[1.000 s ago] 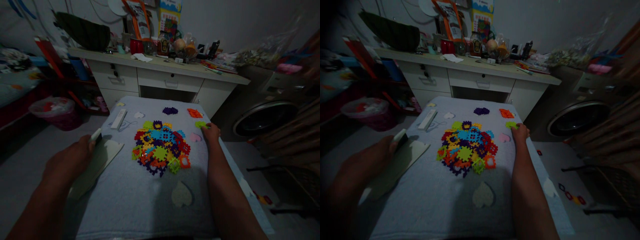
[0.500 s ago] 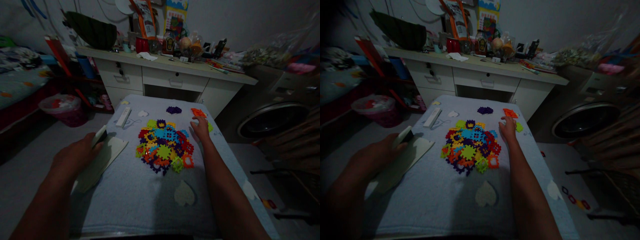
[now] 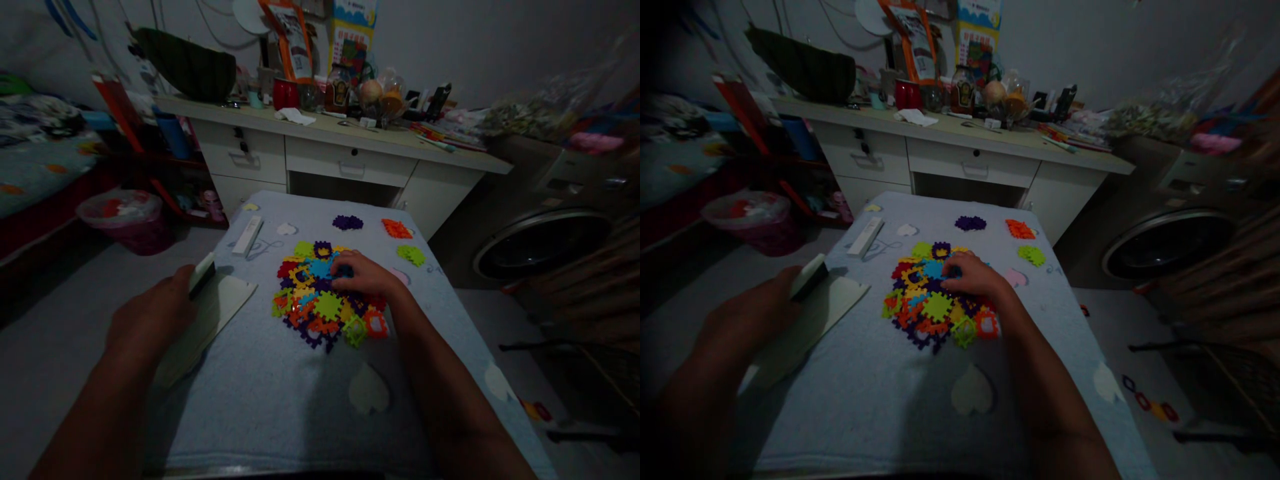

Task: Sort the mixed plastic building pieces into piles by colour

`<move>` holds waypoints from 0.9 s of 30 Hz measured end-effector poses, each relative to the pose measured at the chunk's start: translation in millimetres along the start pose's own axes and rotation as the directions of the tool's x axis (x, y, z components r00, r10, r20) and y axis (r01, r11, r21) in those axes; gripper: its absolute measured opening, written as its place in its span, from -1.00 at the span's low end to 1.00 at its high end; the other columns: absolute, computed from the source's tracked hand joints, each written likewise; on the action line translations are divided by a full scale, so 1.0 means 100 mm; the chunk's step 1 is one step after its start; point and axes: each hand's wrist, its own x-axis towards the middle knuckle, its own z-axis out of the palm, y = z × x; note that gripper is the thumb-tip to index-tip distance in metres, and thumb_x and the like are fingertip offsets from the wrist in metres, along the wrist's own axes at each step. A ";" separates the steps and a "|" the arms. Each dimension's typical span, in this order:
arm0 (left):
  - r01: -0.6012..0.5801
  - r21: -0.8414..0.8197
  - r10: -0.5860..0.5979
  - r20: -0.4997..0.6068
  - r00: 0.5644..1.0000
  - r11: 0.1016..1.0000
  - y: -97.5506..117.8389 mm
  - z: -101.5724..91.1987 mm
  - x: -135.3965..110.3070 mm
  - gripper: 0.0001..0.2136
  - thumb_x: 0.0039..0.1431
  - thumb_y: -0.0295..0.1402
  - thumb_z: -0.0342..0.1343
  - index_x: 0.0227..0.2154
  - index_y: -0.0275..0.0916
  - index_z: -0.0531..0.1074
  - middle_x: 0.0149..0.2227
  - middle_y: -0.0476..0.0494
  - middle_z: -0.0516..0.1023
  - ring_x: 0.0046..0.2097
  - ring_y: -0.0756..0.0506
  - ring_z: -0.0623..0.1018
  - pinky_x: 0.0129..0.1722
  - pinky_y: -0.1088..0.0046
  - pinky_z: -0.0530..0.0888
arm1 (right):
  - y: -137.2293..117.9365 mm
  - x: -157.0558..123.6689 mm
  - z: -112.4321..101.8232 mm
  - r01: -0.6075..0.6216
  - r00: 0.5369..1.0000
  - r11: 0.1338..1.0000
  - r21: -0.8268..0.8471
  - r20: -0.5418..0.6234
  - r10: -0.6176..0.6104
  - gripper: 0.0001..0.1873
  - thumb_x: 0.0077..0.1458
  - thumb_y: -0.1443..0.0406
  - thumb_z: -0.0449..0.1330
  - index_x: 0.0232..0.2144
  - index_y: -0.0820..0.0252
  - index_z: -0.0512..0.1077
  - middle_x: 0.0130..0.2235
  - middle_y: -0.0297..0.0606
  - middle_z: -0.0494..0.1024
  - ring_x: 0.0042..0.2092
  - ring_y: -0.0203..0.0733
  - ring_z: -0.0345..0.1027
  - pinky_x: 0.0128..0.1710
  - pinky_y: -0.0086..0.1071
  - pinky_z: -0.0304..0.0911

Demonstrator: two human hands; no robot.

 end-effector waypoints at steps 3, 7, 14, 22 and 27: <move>0.001 0.010 -0.002 0.003 1.000 1.000 -0.01 0.02 0.00 -0.41 0.16 -0.31 -0.12 0.30 -0.09 0.06 0.15 -0.39 0.45 -0.07 -0.39 0.57 -0.27 0.11 0.50 | -0.19 -0.03 0.02 -0.004 0.989 0.996 -0.092 0.146 0.017 -0.64 0.00 0.20 0.36 -0.13 0.16 0.47 -0.06 -0.19 0.49 0.02 -0.03 0.28 0.04 -0.20 0.15; -0.005 0.013 0.005 -0.015 1.000 1.000 0.00 0.02 -0.01 -0.44 0.18 -0.26 -0.13 0.28 -0.06 0.07 0.15 -0.36 0.45 -0.09 -0.40 0.57 -0.26 0.06 0.50 | -0.35 -0.05 0.13 -0.012 0.978 0.977 -0.214 0.202 0.056 -0.40 -0.10 0.12 0.42 -0.01 0.15 0.42 0.00 -0.14 0.48 0.03 0.04 0.26 0.01 -0.18 0.16; -0.017 0.031 0.017 -0.005 1.000 0.999 -0.01 0.04 0.03 -0.45 0.23 -0.22 -0.16 0.29 -0.11 0.04 0.15 -0.40 0.45 -0.06 -0.42 0.57 -0.21 0.05 0.49 | -0.40 -0.02 0.24 -0.034 0.975 0.951 -0.306 0.197 0.098 -0.55 -0.07 0.17 0.41 -0.11 0.14 0.44 -0.09 -0.14 0.49 -0.03 0.03 0.27 -0.05 -0.22 0.15; -0.044 0.045 0.045 -0.025 0.999 0.998 -0.02 0.03 0.05 -0.44 0.25 -0.10 -0.17 0.27 -0.19 0.11 0.19 -0.47 0.41 0.00 -0.44 0.55 -0.17 0.06 0.48 | -0.31 -0.03 0.06 -0.031 0.985 0.999 -0.043 0.170 0.038 -0.92 0.11 0.31 0.22 -0.29 0.20 0.45 -0.24 -0.26 0.51 -0.17 -0.19 0.31 -0.13 -0.36 0.12; -0.010 0.032 0.010 0.001 1.000 0.999 0.00 -0.05 0.04 -0.46 0.31 -0.11 -0.34 0.22 -0.24 0.21 0.01 -0.51 0.54 -0.14 -0.38 0.60 -0.28 0.17 0.48 | -0.14 -0.08 -0.09 -0.079 0.997 0.969 0.236 0.044 0.070 -0.85 0.11 0.24 0.16 -0.36 0.22 0.44 -0.43 -0.38 0.39 -0.38 -0.31 0.19 -0.34 -0.41 0.07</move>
